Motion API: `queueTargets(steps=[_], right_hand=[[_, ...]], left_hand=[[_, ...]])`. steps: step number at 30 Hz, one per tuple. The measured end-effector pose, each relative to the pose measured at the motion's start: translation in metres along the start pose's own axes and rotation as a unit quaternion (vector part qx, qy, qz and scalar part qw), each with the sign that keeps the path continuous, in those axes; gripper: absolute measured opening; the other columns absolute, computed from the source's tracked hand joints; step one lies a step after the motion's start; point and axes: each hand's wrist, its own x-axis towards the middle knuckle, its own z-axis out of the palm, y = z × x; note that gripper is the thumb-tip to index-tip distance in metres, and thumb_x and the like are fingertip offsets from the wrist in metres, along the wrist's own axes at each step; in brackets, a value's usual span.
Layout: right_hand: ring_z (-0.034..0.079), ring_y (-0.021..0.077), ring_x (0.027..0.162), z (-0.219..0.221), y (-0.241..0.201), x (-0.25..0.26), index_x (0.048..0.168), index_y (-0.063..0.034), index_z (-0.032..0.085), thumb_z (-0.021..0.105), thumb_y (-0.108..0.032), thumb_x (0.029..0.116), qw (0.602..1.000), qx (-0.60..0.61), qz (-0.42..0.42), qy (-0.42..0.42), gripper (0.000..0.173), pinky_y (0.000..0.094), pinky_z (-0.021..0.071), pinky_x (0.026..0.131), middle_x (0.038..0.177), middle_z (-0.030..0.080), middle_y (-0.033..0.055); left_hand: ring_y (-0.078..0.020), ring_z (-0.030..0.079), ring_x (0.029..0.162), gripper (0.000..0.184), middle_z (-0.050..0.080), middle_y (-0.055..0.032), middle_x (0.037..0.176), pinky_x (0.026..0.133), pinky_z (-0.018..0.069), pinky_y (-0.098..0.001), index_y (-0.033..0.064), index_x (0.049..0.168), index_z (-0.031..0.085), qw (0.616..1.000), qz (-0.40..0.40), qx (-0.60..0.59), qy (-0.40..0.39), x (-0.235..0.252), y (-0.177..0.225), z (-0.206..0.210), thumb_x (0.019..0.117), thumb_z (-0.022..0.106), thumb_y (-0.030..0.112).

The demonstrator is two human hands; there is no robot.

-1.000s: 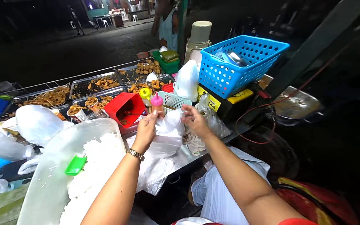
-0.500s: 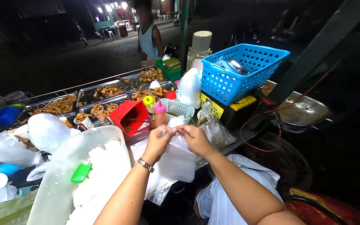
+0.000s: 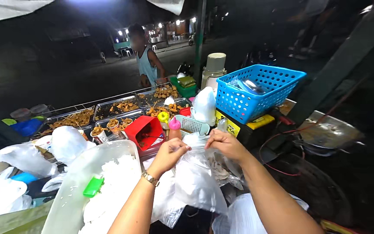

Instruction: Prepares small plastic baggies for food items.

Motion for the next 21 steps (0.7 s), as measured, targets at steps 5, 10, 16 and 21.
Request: queueTargets(steps=[5, 10, 16, 21], right_hand=[[0.054, 0.0305, 0.124, 0.015, -0.003, 0.03, 0.137, -0.002, 0.064, 0.041, -0.003, 0.1028, 0.976, -0.134, 0.161, -0.058, 0.041, 0.0412, 0.043, 0.106, 0.135, 0.055, 0.0266], [0.063, 0.0189, 0.087, 0.067, 0.074, 0.016, 0.121, 0.0071, 0.062, 0.051, -0.011, 0.1067, 0.935, 0.048, 0.351, -0.022, 0.025, 0.0376, 0.054, 0.08, 0.103, 0.066, 0.0166], [0.058, 0.0254, 0.125, 0.042, 0.061, 0.01, 0.146, 0.0039, 0.049, 0.067, 0.007, 0.0857, 0.967, 0.087, 0.231, -0.064, 0.063, 0.0384, 0.0512, 0.103, 0.145, 0.05, 0.0238], [0.06, 0.0192, 0.126, 0.083, 0.068, 0.007, 0.148, 0.0096, 0.041, 0.084, -0.022, 0.0822, 0.986, 0.091, 0.129, 0.054, 0.085, 0.0313, 0.048, 0.109, 0.139, 0.058, 0.0238]], left_hand=[[-0.0248, 0.046, 0.142, 0.055, 0.042, -0.0222, 0.157, 0.117, 0.0362, -0.039, 0.0, 0.158, 0.033, 0.983, -0.16, 0.06, -0.068, 0.011, -0.011, 0.017, 0.1047, 0.043, 0.008], [-0.017, 0.061, 0.096, 0.039, 0.062, -0.0155, 0.117, 0.085, 0.0514, -0.035, -0.0023, 0.137, 0.053, 0.937, -0.337, -0.091, -0.005, 0.012, -0.051, 0.043, 0.0984, 0.053, -0.002], [-0.0162, 0.061, 0.098, 0.043, 0.061, -0.0161, 0.122, 0.086, 0.051, -0.0322, -0.0032, 0.14, 0.051, 0.925, -0.362, -0.117, 0.019, 0.016, -0.056, 0.045, 0.0971, 0.052, -0.007], [-0.0125, 0.059, 0.087, 0.032, 0.062, -0.0113, 0.106, 0.08, 0.0504, -0.0295, -0.0041, 0.131, 0.056, 0.933, -0.345, -0.105, 0.017, 0.016, -0.057, 0.047, 0.0992, 0.053, -0.002]])
